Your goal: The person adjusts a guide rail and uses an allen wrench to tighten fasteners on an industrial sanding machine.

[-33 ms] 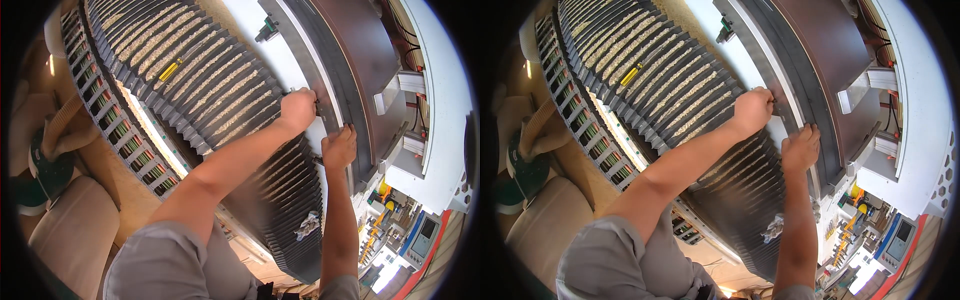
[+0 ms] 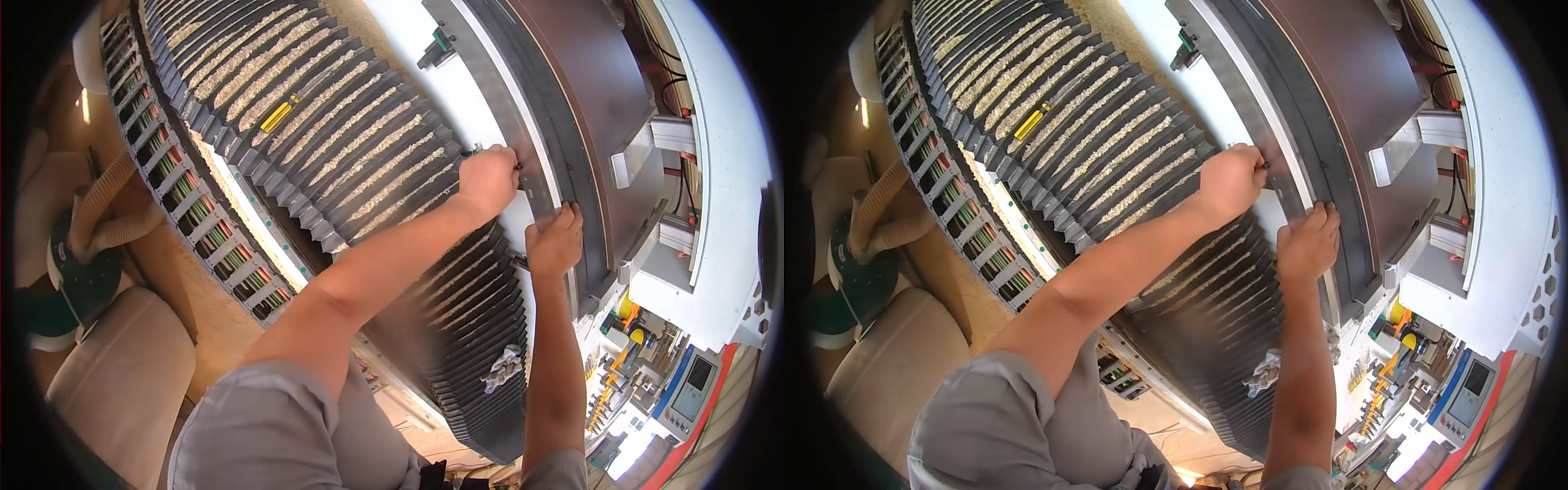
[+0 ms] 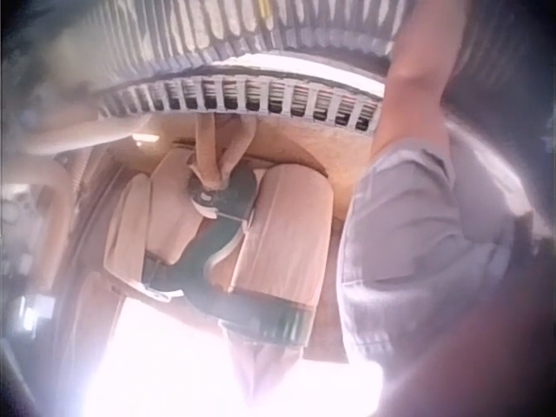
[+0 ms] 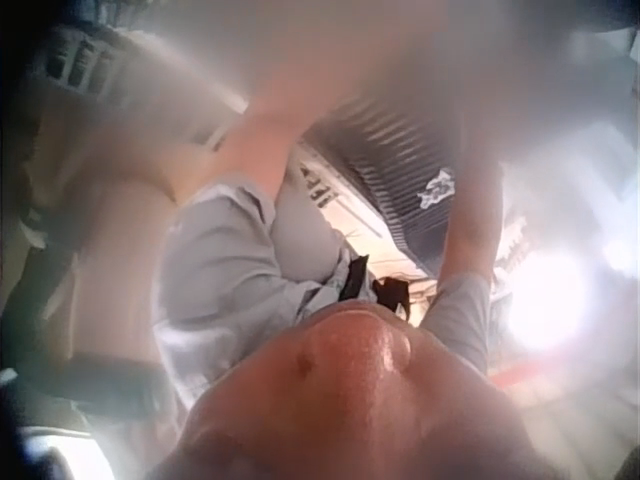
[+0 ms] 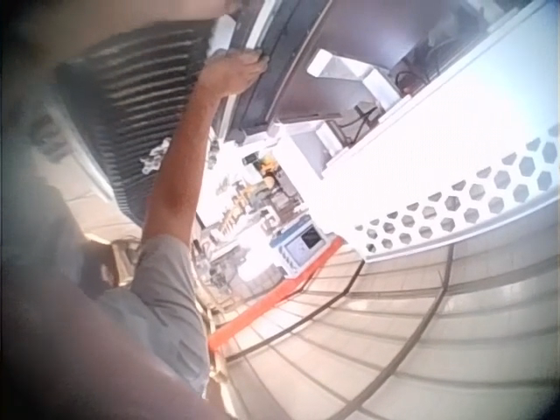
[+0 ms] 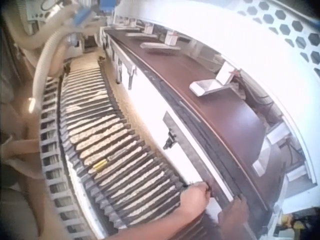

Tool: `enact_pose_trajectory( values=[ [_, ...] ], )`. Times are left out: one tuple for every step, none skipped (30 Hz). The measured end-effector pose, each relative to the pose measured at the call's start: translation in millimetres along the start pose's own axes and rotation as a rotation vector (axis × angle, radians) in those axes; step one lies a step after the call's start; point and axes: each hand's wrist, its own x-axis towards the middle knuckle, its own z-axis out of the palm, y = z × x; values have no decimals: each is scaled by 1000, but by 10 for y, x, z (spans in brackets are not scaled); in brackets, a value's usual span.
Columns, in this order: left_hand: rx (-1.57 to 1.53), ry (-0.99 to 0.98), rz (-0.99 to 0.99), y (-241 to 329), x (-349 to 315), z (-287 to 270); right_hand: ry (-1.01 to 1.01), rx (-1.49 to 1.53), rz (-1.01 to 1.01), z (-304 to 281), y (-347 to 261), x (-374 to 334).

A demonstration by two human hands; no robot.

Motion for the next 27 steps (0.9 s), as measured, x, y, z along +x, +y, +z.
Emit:
enact_pose_trajectory(
  values=[
    [6,-46,-51,50,-30,-16,8,2,-4,9,15,-4],
    [3,-47,-48,83,-7,-34,16,3,-9,11,28,-5],
    [2,-175,-159,119,23,-83,17,5,-7,14,20,-5],
    [1,-304,-269,134,46,-105,3,4,2,16,12,-6],
    [3,-305,-268,103,68,-89,-10,4,11,17,7,-6],
    [-15,-298,-261,73,99,-87,-8,5,11,22,8,-1],
    [-33,-291,-253,54,119,-79,-6,6,11,30,13,0],
    [-31,-291,-250,42,113,-72,-4,7,11,31,15,1],
    [-18,-222,-169,37,95,-93,-1,11,17,27,7,1],
    [-5,-154,-87,41,77,-112,-14,2,8,2,-3,3],
    [3,-158,-82,57,69,-104,-27,-7,-1,-21,-12,1],
    [6,-143,-91,77,63,-125,-24,8,4,-36,-32,0],
    [10,-129,-101,97,52,-146,-31,6,16,-46,-18,1],
    [52,-203,-167,119,34,-173,-39,5,28,-39,0,-6],
    [-77,-258,-231,76,66,-154,-34,9,37,-10,3,-7],
    [-207,-316,-298,32,89,-109,-32,24,40,16,16,-8],
    [-192,-313,-297,-18,108,-71,-19,11,31,41,21,-5],
    [-233,-332,-315,-22,125,-62,-7,-7,23,53,34,-10],
    [-274,-352,-333,-37,139,-62,0,-10,16,48,32,-9],
    [-263,-352,-332,-47,132,-64,1,0,21,46,21,-8],
    [-168,-292,-263,6,114,-93,4,2,15,37,21,-4],
    [-74,-233,-194,42,100,-110,6,4,11,31,9,-3],
    [43,-160,-68,8,87,-77,-12,17,35,27,-10,-5],
    [42,-167,-59,52,84,-92,-8,14,45,30,8,-8],
    [22,-204,-120,81,72,-127,-14,17,38,39,19,-17],
    [4,-244,-180,106,62,-167,-20,20,32,50,31,-29],
    [-57,-275,-216,113,59,-170,-11,7,52,44,64,-26]
  ],
)
